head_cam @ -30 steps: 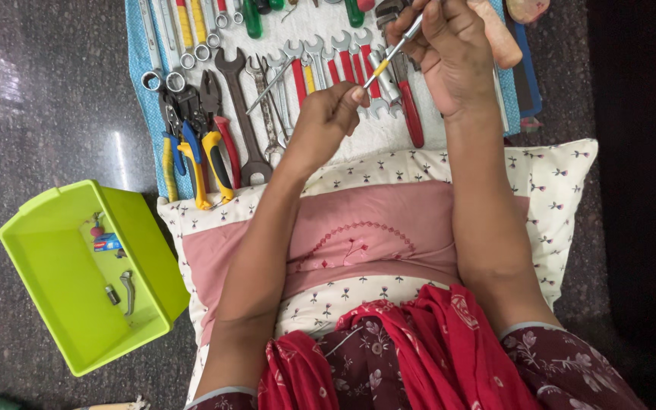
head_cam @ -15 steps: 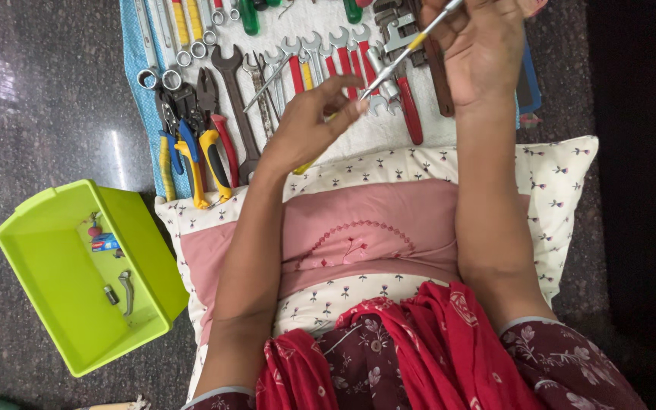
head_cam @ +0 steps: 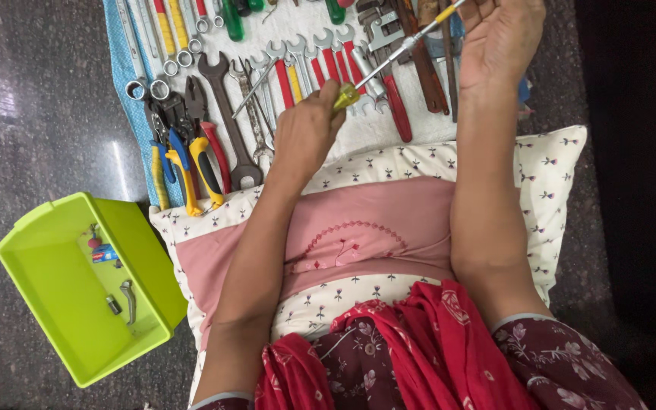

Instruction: The person assembles a ratchet handle with various socket bits and extensions, repeatedly attaching and detaching components while seated on the floor. They handle multiple sockets and a ratchet handle, testing fit and alignment.

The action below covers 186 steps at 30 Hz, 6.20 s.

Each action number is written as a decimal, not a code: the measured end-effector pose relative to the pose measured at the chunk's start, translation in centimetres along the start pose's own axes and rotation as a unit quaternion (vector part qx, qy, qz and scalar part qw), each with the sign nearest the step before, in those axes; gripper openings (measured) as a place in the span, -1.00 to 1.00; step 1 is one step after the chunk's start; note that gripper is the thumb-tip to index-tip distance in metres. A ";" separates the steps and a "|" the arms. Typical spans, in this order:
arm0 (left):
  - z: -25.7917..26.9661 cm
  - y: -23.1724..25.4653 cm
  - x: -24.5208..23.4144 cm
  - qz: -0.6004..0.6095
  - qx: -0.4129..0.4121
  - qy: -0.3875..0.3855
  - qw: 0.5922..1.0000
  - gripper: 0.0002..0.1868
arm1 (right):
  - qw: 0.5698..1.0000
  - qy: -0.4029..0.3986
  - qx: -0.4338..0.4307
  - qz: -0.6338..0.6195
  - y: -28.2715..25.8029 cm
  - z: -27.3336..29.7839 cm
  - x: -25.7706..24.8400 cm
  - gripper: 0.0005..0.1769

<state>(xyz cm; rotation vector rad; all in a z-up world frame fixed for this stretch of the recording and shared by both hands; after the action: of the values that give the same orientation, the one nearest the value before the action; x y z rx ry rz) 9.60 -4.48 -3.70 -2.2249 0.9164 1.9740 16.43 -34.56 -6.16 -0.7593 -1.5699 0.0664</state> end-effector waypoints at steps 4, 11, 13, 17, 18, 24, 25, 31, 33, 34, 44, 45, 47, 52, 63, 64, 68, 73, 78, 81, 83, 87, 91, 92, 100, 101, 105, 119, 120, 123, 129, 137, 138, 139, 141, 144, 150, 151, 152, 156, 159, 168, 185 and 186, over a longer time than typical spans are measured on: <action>-0.2 -1.1 -0.6 0.002 -0.027 0.039 0.999 -0.78 | 1.000 -0.024 0.009 0.008 0.8 0.7 1.6 -0.88; -0.5 -5.2 1.7 0.502 -0.206 0.036 0.839 -0.77 | 0.974 -0.120 0.126 0.145 7.7 4.6 7.3 -0.79; 0.0 -7.0 3.1 0.644 -0.274 0.020 0.714 -0.72 | 0.948 -0.141 0.188 0.214 10.9 6.3 8.1 -0.70; 0.5 -8.8 4.3 0.728 -0.281 0.015 0.625 -0.69 | 0.906 -0.221 0.256 0.255 16.6 10.5 9.9 -0.62; 0.5 -8.6 4.8 0.725 -0.276 0.009 0.631 -0.70 | 0.896 -0.220 0.278 0.268 17.5 11.4 9.7 -0.59; -0.4 -5.6 7.0 0.756 -0.215 -0.013 0.618 -0.55 | 0.871 -0.189 0.354 0.282 18.9 13.3 9.0 -0.48; -0.5 -5.0 7.1 0.773 -0.199 -0.018 0.603 -0.46 | 0.871 -0.203 0.335 0.297 18.6 13.1 9.2 -0.44; -0.6 -6.2 3.9 0.322 -0.140 0.027 0.936 -0.34 | 0.867 -0.285 0.248 0.326 16.3 11.7 10.8 -0.50; 0.2 -9.2 0.1 0.189 -0.195 0.157 0.950 -0.46 | 0.853 -0.265 0.260 0.368 15.8 11.5 10.4 -0.53; 1.1 -11.4 -1.8 0.197 -0.235 0.233 0.923 -0.50 | 0.844 -0.246 0.290 0.378 15.7 11.5 10.3 -0.51; 8.2 -27.8 -3.8 0.741 -0.311 0.375 0.462 -0.33 | 0.577 -0.471 0.072 0.663 15.8 17.3 18.4 -0.49; 8.7 -28.0 -3.7 0.751 -0.311 0.389 0.433 -0.35 | 0.560 -0.471 0.039 0.681 16.1 17.9 18.9 -0.51; 9.4 -28.4 -4.5 0.758 -0.264 0.426 0.417 -0.42 | 0.522 -0.468 -0.027 0.713 16.9 18.8 19.7 -0.54; 10.3 -28.3 -6.3 0.725 -0.210 0.489 0.437 -0.49 | 0.558 -0.470 -0.004 0.684 18.5 20.5 19.2 -0.65; 9.1 -28.5 -6.4 0.770 -0.124 0.430 0.454 -0.60 | 0.607 -0.407 0.318 0.604 21.3 21.7 12.9 -0.57; 8.7 -28.3 -6.2 0.783 -0.113 0.417 0.446 -0.60 | 0.628 -0.402 0.331 0.578 21.4 21.9 12.8 -0.57; 5.5 -25.2 -3.3 0.828 -0.169 0.347 0.406 -0.56 | 0.709 -0.298 0.455 0.449 21.9 22.1 11.5 -0.54; 2.2 -19.3 -0.5 0.838 -0.121 0.256 0.467 -0.42 | 0.741 -0.204 0.579 0.272 21.2 22.3 11.3 -0.48; 3.1 -20.8 -0.2 0.821 -0.121 0.315 0.461 -0.50 | 0.728 -0.206 0.593 0.277 21.7 22.9 11.0 -0.48; 3.7 -21.1 0.3 0.791 -0.186 0.353 0.464 -0.51 | 0.733 -0.254 0.529 0.344 22.2 22.4 11.3 -0.50; 4.0 -20.6 1.0 0.769 -0.242 0.365 0.465 -0.58 | 0.729 -0.309 0.429 0.435 22.4 21.9 11.9 -0.51; 4.2 -20.1 0.9 0.761 -0.255 0.379 0.460 -0.56 | 0.703 -0.379 0.240 0.552 21.2 21.0 13.7 -0.55; 4.5 -21.0 1.0 0.764 -0.257 0.378 0.456 -0.60 | 0.693 -0.350 0.311 0.549 21.8 21.4 12.8 -0.57; 4.6 -21.2 1.0 0.767 -0.256 0.376 0.452 -0.61 | 0.703 -0.341 0.344 0.522 22.0 21.5 12.7 -0.57; 2.7 -19.6 -0.5 0.855 -0.134 0.261 0.427 -0.47 | 0.746 -0.225 0.576 0.247 22.6 23.2 11.8 -0.54; 2.4 -19.0 -0.8 0.875 -0.115 0.230 0.410 -0.43 | 0.748 -0.218 0.587 0.221 22.5 23.3 11.9 -0.54; 2.5 -17.3 -3.0 0.887 -0.053 0.201 0.412 -0.41 | 0.737 -0.149 0.644 0.143 21.9 24.1 11.7 -0.49; 0.9 -14.6 -3.6 0.724 -0.060 0.113 0.678 -0.57 | 0.801 -0.204 0.488 0.280 19.6 18.3 11.8 -0.47; 1.1 -15.1 -3.1 0.718 -0.084 0.125 0.680 -0.57 | 0.799 -0.209 0.470 0.311 19.5 18.2 11.6 -0.48; 1.2 -16.4 -2.3 0.690 -0.133 0.159 0.693 -0.57 | 0.793 -0.225 0.410 0.389 19.7 17.6 11.4 -0.49; 1.2 -15.5 -3.3 0.673 -0.099 0.160 0.715 -0.60 | 0.802 -0.239 0.371 0.403 19.5 17.6 11.6 -0.54; 1.4 -14.6 -3.9 0.770 -0.041 0.110 0.627 -0.78 | 0.799 -0.249 0.430 0.337 19.7 18.8 12.5 -0.54; 1.4 -14.8 -3.7 0.761 -0.050 0.123 0.634 -0.78 | 0.795 -0.249 0.408 0.373 19.5 18.6 12.4 -0.55; 1.4 -14.9 -3.4 0.752 -0.059 0.137 0.642 -0.78 | 0.790 -0.249 0.386 0.407 19.3 18.5 12.4 -0.56; 1.3 -15.1 -2.9 0.736 -0.088 0.157 0.653 -0.78 | 0.782 -0.258 0.329 0.462 19.0 18.0 12.9 -0.58; 1.3 -15.2 -2.2 0.722 -0.131 0.169 0.658 -0.79 | 0.768 -0.286 0.225 0.527 18.3 17.7 13.8 -0.59; 1.2 -15.6 -3.4 0.532 -0.127 0.211 0.810 -0.70 | 0.740 -0.299 0.136 0.587 17.7 16.4 12.6 -0.55; 1.6 -16.0 -3.9 0.377 -0.155 0.224 0.885 -0.69 | 0.739 -0.281 0.150 0.593 17.7 15.6 11.8 -0.55; 2.1 -16.2 -4.5 0.211 -0.180 0.231 0.932 -0.67 | 0.739 -0.264 0.164 0.598 17.5 15.0 11.1 -0.54; 2.2 -15.5 -3.6 -0.110 -0.161 0.172 0.966 -0.65 | 0.745 -0.274 0.111 0.599 14.6 12.4 11.7 -0.48; 2.5 -15.2 -0.6 -0.158 -0.156 0.106 0.969 -0.70 | 0.720 -0.265 0.076 0.637 12.2 11.1 12.1 -0.49; 1.8 -17.3 4.1 -0.132 -0.201 0.142 0.960 -0.92 | 0.708 -0.240 0.070 0.660 10.0 10.0 12.7 -0.62; 2.2 -17.7 3.7 -0.108 -0.275 0.091 0.951 -0.75 | 0.857 -0.037 0.302 0.415 18.8 12.5 1.6 -0.78; 2.2 -17.8 3.8 -0.112 -0.279 0.086 0.950 -0.76 | 0.861 -0.043 0.298 0.411 18.9 12.4 1.7 -0.78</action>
<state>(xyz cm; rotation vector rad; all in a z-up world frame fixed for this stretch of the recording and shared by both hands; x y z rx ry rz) 15.56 9.60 -13.92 -2.6638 0.0824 2.1469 13.28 -14.25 -15.68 -0.8706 -1.0972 1.1746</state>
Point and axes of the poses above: each hand's wrist, its own z-axis away from the middle knuckle, its own x-axis out of the palm, y = z × x, the point moved 9 cm from there along -z, towards the middle knuckle, and after that the axes turned 14 degrees about -z, right-handed, at the moved point
